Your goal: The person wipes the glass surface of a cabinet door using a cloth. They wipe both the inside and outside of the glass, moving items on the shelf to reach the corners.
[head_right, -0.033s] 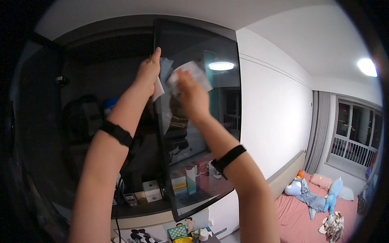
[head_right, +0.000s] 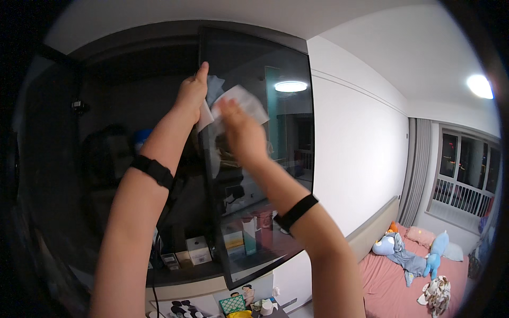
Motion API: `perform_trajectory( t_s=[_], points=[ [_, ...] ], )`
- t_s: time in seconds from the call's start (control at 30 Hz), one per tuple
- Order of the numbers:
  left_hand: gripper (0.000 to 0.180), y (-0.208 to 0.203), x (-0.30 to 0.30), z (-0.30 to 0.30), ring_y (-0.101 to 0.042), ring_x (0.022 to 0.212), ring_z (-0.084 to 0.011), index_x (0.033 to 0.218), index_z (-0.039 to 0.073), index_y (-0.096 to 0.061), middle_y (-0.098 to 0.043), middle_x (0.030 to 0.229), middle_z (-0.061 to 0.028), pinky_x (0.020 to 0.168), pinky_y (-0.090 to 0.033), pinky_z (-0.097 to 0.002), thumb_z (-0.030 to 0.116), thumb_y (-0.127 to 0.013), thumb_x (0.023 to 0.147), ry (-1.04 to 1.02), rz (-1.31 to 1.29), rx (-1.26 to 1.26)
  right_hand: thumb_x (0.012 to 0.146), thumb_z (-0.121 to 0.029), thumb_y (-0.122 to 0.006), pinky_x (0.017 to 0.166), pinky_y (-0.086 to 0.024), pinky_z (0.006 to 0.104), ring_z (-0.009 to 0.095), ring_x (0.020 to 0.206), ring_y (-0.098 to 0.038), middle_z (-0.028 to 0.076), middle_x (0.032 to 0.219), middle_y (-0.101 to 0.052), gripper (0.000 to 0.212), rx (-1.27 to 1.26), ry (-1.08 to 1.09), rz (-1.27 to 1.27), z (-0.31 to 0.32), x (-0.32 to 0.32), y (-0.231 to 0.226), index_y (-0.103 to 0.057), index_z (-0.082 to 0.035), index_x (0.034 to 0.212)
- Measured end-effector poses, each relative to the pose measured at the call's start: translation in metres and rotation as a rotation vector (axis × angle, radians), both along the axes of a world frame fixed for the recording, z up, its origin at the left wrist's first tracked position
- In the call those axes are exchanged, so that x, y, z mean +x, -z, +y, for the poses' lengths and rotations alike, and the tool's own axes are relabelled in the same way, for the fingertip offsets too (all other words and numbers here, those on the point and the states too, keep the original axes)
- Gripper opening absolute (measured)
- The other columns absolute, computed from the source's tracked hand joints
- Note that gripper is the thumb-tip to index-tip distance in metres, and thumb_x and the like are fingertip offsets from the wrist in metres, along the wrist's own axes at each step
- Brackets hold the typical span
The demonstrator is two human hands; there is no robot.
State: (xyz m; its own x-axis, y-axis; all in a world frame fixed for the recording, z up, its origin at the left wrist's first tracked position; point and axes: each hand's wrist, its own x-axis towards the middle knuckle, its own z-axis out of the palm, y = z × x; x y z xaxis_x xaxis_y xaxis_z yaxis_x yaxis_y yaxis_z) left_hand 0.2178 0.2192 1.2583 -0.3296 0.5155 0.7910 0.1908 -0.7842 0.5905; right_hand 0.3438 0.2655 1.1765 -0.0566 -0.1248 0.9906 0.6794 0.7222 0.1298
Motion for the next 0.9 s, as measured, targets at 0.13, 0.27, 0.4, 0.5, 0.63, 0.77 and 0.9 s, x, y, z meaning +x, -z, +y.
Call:
perform_trajectory(
  t_s=[0.13,0.27,0.4,0.5,0.63,0.77,0.9],
  points=[
    [0.062,-0.003,-0.015,0.024,-0.061,0.078,-0.0293,0.087,-0.007,-0.061,-0.062,0.081,-0.0199,0.071,-0.046,-0.0360,0.052,-0.043,0.089,-0.087,0.050,0.110,0.073,0.005,-0.046,0.098,-0.038,0.0363,0.025,0.121,-0.044,0.009,0.125,-0.052,0.049,0.147,-0.029,-0.342,-0.015,-0.026,0.047,-0.051,-0.007,0.120],
    [0.068,-0.004,-0.016,0.028,-0.061,0.070,-0.0291,0.076,-0.005,-0.062,-0.062,0.072,-0.0177,0.065,-0.046,-0.0370,0.055,-0.033,0.091,-0.266,0.086,0.061,0.076,0.001,-0.047,0.100,-0.037,0.0363,0.025,0.121,-0.045,0.010,0.127,-0.050,0.045,0.137,0.080,-0.334,0.012,0.001,0.053,-0.051,-0.006,0.120],
    [0.072,0.000,-0.003,0.015,-0.058,0.083,-0.0255,0.097,-0.005,-0.061,-0.062,0.085,-0.0152,0.076,-0.044,-0.0348,0.060,-0.032,0.089,-0.144,0.057,-0.063,0.092,-0.015,-0.037,0.092,-0.042,0.0391,0.030,0.114,-0.050,0.016,0.121,-0.054,0.030,-0.209,-0.083,0.242,0.055,0.063,-0.001,-0.053,-0.008,0.117],
    [0.073,0.000,-0.005,0.022,-0.060,0.067,-0.0288,0.072,-0.005,-0.060,-0.060,0.067,-0.0161,0.063,-0.046,-0.0359,0.056,-0.025,0.092,-0.180,0.027,0.077,0.092,-0.019,-0.039,0.083,-0.046,0.0387,0.031,0.098,-0.058,0.015,0.109,-0.059,0.027,-0.305,0.120,0.332,0.042,0.067,-0.022,-0.056,-0.010,0.112],
    [0.073,0.002,-0.007,0.019,-0.058,0.082,-0.0250,0.100,-0.006,-0.060,-0.062,0.087,-0.0147,0.074,-0.044,-0.0342,0.061,-0.031,0.089,-0.078,0.026,-0.015,0.083,-0.004,-0.047,0.090,-0.044,0.0396,0.028,0.108,-0.054,0.011,0.117,-0.056,0.035,-0.055,0.082,-0.180,0.018,0.013,0.025,-0.054,-0.011,0.116],
    [0.072,-0.002,-0.012,0.020,-0.058,0.086,-0.0257,0.102,-0.005,-0.059,-0.062,0.090,-0.0156,0.076,-0.044,-0.0344,0.060,-0.030,0.089,-0.141,0.033,-0.028,0.075,0.003,-0.048,0.102,-0.035,0.0394,0.025,0.124,-0.042,0.010,0.130,-0.048,0.048,0.134,0.048,-0.510,0.010,0.019,0.069,-0.051,-0.011,0.121],
    [0.067,0.003,0.009,0.007,-0.060,0.077,-0.0307,0.086,-0.004,-0.061,-0.062,0.082,-0.0175,0.067,-0.046,-0.0381,0.053,-0.028,0.093,-0.240,0.038,-0.012,0.084,-0.003,-0.045,0.100,-0.037,0.0382,0.027,0.121,-0.044,0.009,0.129,-0.049,0.037,0.023,0.105,-0.051,0.052,0.066,0.023,-0.052,-0.010,0.120]
  ],
)
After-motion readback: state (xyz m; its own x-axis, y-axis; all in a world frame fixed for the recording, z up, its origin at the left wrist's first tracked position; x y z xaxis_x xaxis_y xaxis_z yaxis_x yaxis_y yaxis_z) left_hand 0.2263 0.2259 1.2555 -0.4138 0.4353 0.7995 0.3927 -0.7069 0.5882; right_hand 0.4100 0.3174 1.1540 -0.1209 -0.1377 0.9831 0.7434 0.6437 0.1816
